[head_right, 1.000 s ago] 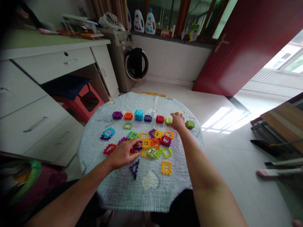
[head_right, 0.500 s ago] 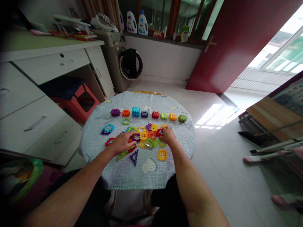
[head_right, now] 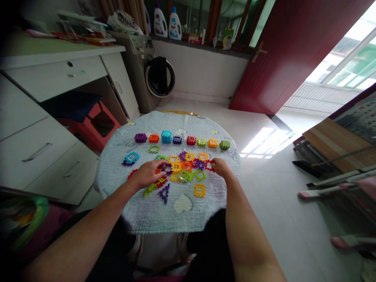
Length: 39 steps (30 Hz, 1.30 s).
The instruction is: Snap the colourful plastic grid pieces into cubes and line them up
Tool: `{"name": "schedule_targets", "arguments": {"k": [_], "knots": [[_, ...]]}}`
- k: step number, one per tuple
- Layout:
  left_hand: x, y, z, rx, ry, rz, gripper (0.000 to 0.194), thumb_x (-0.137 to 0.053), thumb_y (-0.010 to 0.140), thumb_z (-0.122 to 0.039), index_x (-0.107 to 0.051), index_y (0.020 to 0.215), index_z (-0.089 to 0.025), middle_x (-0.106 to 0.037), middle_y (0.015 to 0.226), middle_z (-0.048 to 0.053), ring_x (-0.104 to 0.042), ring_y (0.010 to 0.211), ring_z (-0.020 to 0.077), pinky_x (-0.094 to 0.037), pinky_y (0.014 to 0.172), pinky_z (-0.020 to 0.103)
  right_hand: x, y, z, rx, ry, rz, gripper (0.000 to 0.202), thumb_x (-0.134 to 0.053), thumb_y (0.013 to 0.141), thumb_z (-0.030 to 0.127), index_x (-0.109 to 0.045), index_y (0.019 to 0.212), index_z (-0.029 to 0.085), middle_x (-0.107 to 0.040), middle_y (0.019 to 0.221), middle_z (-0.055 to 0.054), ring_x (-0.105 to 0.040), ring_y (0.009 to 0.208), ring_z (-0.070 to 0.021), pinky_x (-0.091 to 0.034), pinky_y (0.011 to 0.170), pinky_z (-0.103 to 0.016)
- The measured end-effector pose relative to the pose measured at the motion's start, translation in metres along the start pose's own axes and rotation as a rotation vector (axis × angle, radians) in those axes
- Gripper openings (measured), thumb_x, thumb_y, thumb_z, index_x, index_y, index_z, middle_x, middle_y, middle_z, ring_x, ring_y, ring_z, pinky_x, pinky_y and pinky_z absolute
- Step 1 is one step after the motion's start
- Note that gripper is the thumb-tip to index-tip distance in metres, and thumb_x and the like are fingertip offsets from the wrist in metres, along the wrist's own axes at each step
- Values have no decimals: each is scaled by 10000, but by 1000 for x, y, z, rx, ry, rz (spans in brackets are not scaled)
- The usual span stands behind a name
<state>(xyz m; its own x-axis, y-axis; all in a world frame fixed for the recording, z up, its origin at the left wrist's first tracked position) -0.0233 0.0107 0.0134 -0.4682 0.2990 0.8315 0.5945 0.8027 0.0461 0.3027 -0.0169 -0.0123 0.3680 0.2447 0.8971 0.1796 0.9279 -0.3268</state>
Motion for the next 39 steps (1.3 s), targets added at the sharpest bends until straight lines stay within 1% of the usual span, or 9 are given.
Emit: {"name": "schedule_targets", "arguments": {"k": [5,11,14,17,21,23,28,31,39], "knots": [[-2,1,0,10,9,-4,354,-572,778,-265,-607,1123,-192,-689,984,60,-638,871,191,-476,800,296,-4,6,-1,-49,-135,-158,375,-555,787,240,-611,1145,145,-623,1041,-117,-577,921,-202,-409,793,-272],[-3,2,-1,13,29,6,350,-575,771,-264,-613,1115,-209,-692,1030,60,-640,895,198,-474,821,299,-13,7,38,94,-226,-233,408,-592,780,282,-584,1185,234,-540,1160,-115,-507,1049,-263,-389,879,-344],[-1,1,0,24,8,6,343,-575,775,-266,-614,1110,-203,-694,1020,59,-643,893,198,-476,820,300,-17,9,39,21,-260,-183,354,-551,799,205,-602,1149,230,-556,1124,-127,-524,1024,-272,-411,812,-346],[1,-1,1,24,1,0,325,-574,782,-274,-615,1096,-203,-689,1030,57,-642,908,194,-474,828,294,-16,12,24,-101,-286,-105,301,-547,805,191,-638,1091,211,-576,1106,-139,-544,1017,-275,-419,776,-341],[2,0,0,14,22,10,332,-577,786,-280,-613,1108,-207,-687,1041,58,-642,905,195,-473,825,292,-9,13,11,-243,-317,-128,258,-575,800,234,-675,1035,198,-584,1116,-159,-535,1050,-300,-414,804,-364],[1,1,-2,11,35,19,347,-573,788,-273,-608,1126,-204,-686,1057,63,-641,911,201,-473,832,301,-9,13,19,-153,-265,-166,276,-556,804,220,-664,1056,189,-590,1109,-150,-541,1036,-275,-406,835,-350],[-2,2,-2,13,53,25,355,-563,789,-257,-610,1136,-200,-687,1084,69,-642,949,213,-473,855,307,-27,14,64,282,-141,-172,533,-583,768,223,-514,1295,180,-549,1230,-125,-489,1128,-240,-337,972,-325],[-2,2,-1,14,61,27,348,-563,790,-258,-614,1130,-205,-687,1098,62,-642,967,215,-473,872,306,-39,16,81,334,-178,-115,574,-572,768,202,-484,1335,212,-542,1260,-123,-482,1136,-266,-329,973,-363],[-3,3,-2,32,95,61,342,-557,801,-272,-611,1129,-192,-681,1123,66,-639,988,216,-473,888,307,-48,8,112,521,-4,-28,342,-536,749,73,-653,1063,141,-662,1101,-102,-587,1014,-197,-393,916,-300]]}}
Point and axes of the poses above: each hand's wrist, its own y-axis towards the middle knuckle, its own x-axis out of the back of the hand, z = x × y, the point moved 2 cm from there along y, towards the middle knuckle
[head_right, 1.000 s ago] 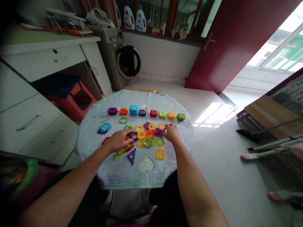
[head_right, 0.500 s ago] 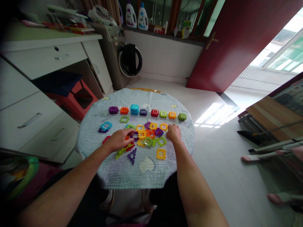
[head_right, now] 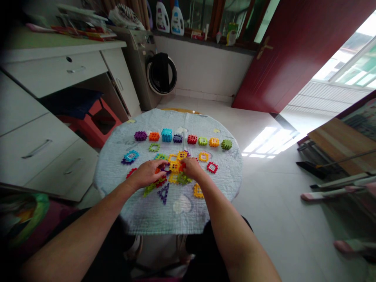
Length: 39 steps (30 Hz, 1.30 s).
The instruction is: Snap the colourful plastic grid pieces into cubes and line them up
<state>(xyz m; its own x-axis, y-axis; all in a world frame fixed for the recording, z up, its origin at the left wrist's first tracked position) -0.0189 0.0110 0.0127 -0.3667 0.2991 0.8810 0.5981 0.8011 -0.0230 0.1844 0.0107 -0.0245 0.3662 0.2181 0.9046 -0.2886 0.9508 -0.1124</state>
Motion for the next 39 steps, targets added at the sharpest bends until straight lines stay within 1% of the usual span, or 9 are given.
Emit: {"name": "schedule_targets", "arguments": {"k": [3,6,10,14,18,24,30,36,39], "knots": [[-1,1,1,-9,5,-5,364,-559,797,-271,-603,1149,-188,-676,1138,75,-635,1004,225,-467,905,322,5,-2,6,47,232,-17,345,-540,752,76,-650,1068,160,-686,1048,-61,-624,919,-156,-447,828,-256],[-1,0,2,-7,10,-3,372,-559,792,-260,-603,1155,-188,-674,1140,76,-633,1008,228,-469,898,320,17,-3,-2,-64,315,-166,324,-501,781,76,-654,1048,179,-700,993,-39,-634,874,-144,-459,801,-258],[-1,1,2,-2,9,4,376,-564,791,-259,-604,1155,-175,-675,1129,82,-638,988,225,-474,887,319,27,-4,-21,-239,155,-271,278,-480,793,86,-679,973,161,-710,931,-61,-629,870,-176,-448,823,-293],[-5,3,2,-19,7,7,365,-573,794,-272,-607,1146,-180,-668,1153,83,-633,1004,222,-466,902,314,13,3,-19,-155,-11,-237,323,-485,809,118,-662,1075,163,-669,1124,-85,-565,1048,-204,-389,950,-331],[-7,4,2,-19,12,1,378,-575,796,-274,-598,1161,-182,-664,1171,79,-627,1027,224,-456,925,318,-1,14,-6,-97,-130,-186,465,-451,832,132,-560,1272,234,-481,1408,-46,-411,1233,-253,-344,1003,-399],[-2,3,7,10,19,8,358,-574,791,-259,-606,1135,-168,-659,1139,87,-624,1012,222,-465,914,321,15,11,-30,-316,-217,-253,486,-413,827,93,-545,1275,228,-433,1437,-64,-340,1289,-279,-344,986,-422],[-12,8,6,-27,79,-16,350,-613,763,-232,-612,1103,-150,-635,1111,101,-580,1047,228,-438,958,332,18,1,-69,-513,-240,-173,410,-434,834,108,-572,1204,221,-567,1211,-120,-489,1120,-275,-384,895,-393],[-18,10,5,-51,82,-16,375,-632,751,-225,-601,1116,-142,-624,1135,113,-553,1069,239,-420,981,364,28,2,-80,-462,-187,-311,272,-493,794,91,-629,1017,165,-592,1019,-110,-527,982,-212,-387,852,-293],[-18,9,5,-41,75,-4,378,-630,753,-224,-598,1122,-146,-626,1135,109,-558,1060,237,-421,977,364,31,-3,-81,-416,-177,-352,240,-590,775,177,-622,1011,151,-572,1049,-112,-520,963,-203,-388,849,-283]]}}
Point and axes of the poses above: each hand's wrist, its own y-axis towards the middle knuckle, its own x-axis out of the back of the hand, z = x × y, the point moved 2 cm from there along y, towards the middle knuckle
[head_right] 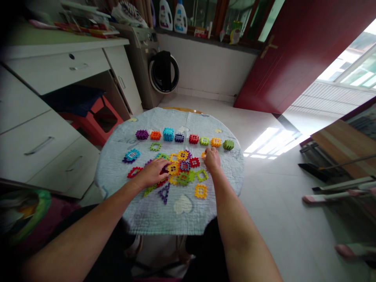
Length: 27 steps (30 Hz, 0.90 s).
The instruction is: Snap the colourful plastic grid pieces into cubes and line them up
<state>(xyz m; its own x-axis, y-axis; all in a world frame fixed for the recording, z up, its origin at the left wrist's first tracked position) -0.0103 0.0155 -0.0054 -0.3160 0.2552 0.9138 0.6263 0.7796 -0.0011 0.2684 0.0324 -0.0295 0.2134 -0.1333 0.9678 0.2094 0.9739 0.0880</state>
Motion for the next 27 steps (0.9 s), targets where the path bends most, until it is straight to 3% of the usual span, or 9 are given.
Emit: {"name": "schedule_targets", "arguments": {"k": [4,8,10,13,16,18,22,27], "knots": [[1,0,0,-1,-7,12,376,-626,759,-228,-596,1126,-153,-630,1131,105,-563,1057,236,-422,976,361,7,-6,-1,158,49,142,183,-625,757,238,-648,916,150,-593,923,-68,-526,836,-158,-390,765,-250],[1,0,-1,-13,-4,7,375,-621,765,-234,-595,1131,-155,-628,1141,107,-565,1061,239,-417,983,362,12,-14,-1,241,71,414,90,-589,718,144,-660,770,161,-603,728,-4,-501,669,-112,-340,620,-215],[1,0,-2,-8,-3,7,363,-619,767,-233,-598,1122,-161,-630,1138,105,-569,1059,238,-419,981,362,13,-18,-3,234,103,471,116,-549,723,120,-656,743,162,-601,681,11,-492,625,-100,-321,585,-209],[1,0,-3,-4,-1,9,357,-613,767,-228,-600,1117,-159,-635,1125,106,-575,1047,237,-427,971,361,15,-19,-9,176,98,331,189,-525,713,85,-655,832,153,-643,790,-17,-530,699,-117,-358,636,-212],[1,0,-3,-4,5,13,360,-605,764,-218,-601,1118,-156,-638,1125,106,-576,1046,237,-426,974,359,12,-18,-13,171,42,208,286,-592,716,129,-632,999,138,-646,1017,-80,-559,896,-165,-388,800,-254],[0,0,-3,-4,12,17,365,-602,761,-213,-601,1121,-155,-638,1134,102,-573,1057,237,-422,982,354,5,-17,-12,186,9,228,350,-643,728,212,-612,1067,136,-630,1082,-99,-551,982,-192,-371,879,-286],[-2,0,-3,-2,17,18,382,-595,765,-213,-594,1142,-150,-633,1157,107,-566,1082,240,-414,995,353,-8,-13,-8,176,-52,295,375,-669,722,261,-612,1067,126,-630,1056,-104,-551,982,-203,-370,874,-287],[0,0,-4,6,11,25,370,-601,766,-217,-593,1132,-168,-636,1159,101,-575,1078,232,-421,987,349,-7,-14,-1,152,-74,240,383,-638,736,267,-603,1100,155,-609,1088,-112,-521,996,-231,-372,871,-323]]}}
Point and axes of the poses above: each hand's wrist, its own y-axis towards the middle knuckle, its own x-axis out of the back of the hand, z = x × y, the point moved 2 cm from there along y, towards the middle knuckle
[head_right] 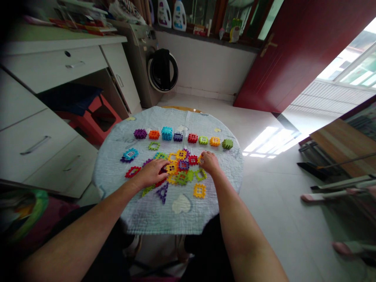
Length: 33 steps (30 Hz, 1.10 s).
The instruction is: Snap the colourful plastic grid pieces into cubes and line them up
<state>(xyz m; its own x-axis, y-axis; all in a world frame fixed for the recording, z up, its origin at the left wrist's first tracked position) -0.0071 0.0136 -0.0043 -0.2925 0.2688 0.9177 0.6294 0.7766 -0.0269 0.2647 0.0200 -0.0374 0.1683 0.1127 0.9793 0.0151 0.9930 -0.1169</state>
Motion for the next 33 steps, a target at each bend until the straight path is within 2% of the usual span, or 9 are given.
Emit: {"name": "schedule_targets", "arguments": {"k": [4,9,12,16,19,21,26,29,33], "knots": [[0,0,2,-4,-13,-10,373,-607,768,-233,-593,1134,-163,-642,1150,102,-582,1065,235,-421,985,353,7,-1,22,-40,7,-79,389,-574,768,228,-594,1156,203,-557,1217,-110,-464,1076,-277,-371,883,-385],[0,0,4,13,-29,-9,399,-618,758,-236,-585,1152,-186,-635,1174,91,-574,1097,233,-411,1003,345,1,12,70,114,78,-115,397,-483,852,237,-539,1245,239,-511,1327,-76,-403,1172,-271,-354,932,-402],[2,-1,4,23,-19,-5,406,-605,763,-237,-581,1165,-186,-634,1169,88,-579,1084,231,-419,994,336,-7,19,91,101,88,-106,383,-494,854,243,-532,1236,251,-548,1276,-73,-427,1144,-270,-361,918,-389],[4,-1,5,27,-21,-7,407,-595,766,-236,-576,1167,-173,-636,1162,97,-579,1077,235,-426,983,341,-11,23,100,44,70,-141,357,-502,845,198,-549,1198,227,-581,1162,-107,-477,1059,-260,-377,869,-355],[5,-1,6,33,-36,0,373,-598,760,-229,-586,1132,-199,-643,1148,80,-586,1063,230,-431,968,342,-4,26,93,81,118,-146,249,-475,870,187,-610,1079,193,-608,1060,-102,-513,992,-219,-379,855,-306],[5,-1,7,35,-47,5,353,-599,758,-225,-589,1111,-211,-647,1143,72,-587,1064,229,-432,963,343,6,28,80,80,167,-161,196,-476,869,196,-638,980,184,-619,985,-83,-530,940,-193,-384,828,-277],[6,-2,5,34,-40,7,361,-593,764,-239,-578,1124,-208,-645,1154,78,-588,1086,233,-427,972,335,26,25,30,-97,187,-324,195,-485,826,184,-660,910,204,-607,915,-60,-527,893,-189,-390,794,-279],[6,-3,4,33,-40,3,359,-589,763,-244,-579,1118,-190,-648,1151,94,-592,1086,240,-431,967,336,22,14,7,-186,136,-359,211,-469,837,186,-668,903,206,-592,957,-87,-507,926,-212,-386,804,-294],[5,-4,6,29,-39,13,347,-579,769,-253,-586,1106,-175,-657,1142,106,-603,1072,245,-441,951,336,6,2,-5,-187,68,-275,218,-467,839,176,-666,925,199,-579,996,-103,-493,970,-225,-372,820,-298]]}}
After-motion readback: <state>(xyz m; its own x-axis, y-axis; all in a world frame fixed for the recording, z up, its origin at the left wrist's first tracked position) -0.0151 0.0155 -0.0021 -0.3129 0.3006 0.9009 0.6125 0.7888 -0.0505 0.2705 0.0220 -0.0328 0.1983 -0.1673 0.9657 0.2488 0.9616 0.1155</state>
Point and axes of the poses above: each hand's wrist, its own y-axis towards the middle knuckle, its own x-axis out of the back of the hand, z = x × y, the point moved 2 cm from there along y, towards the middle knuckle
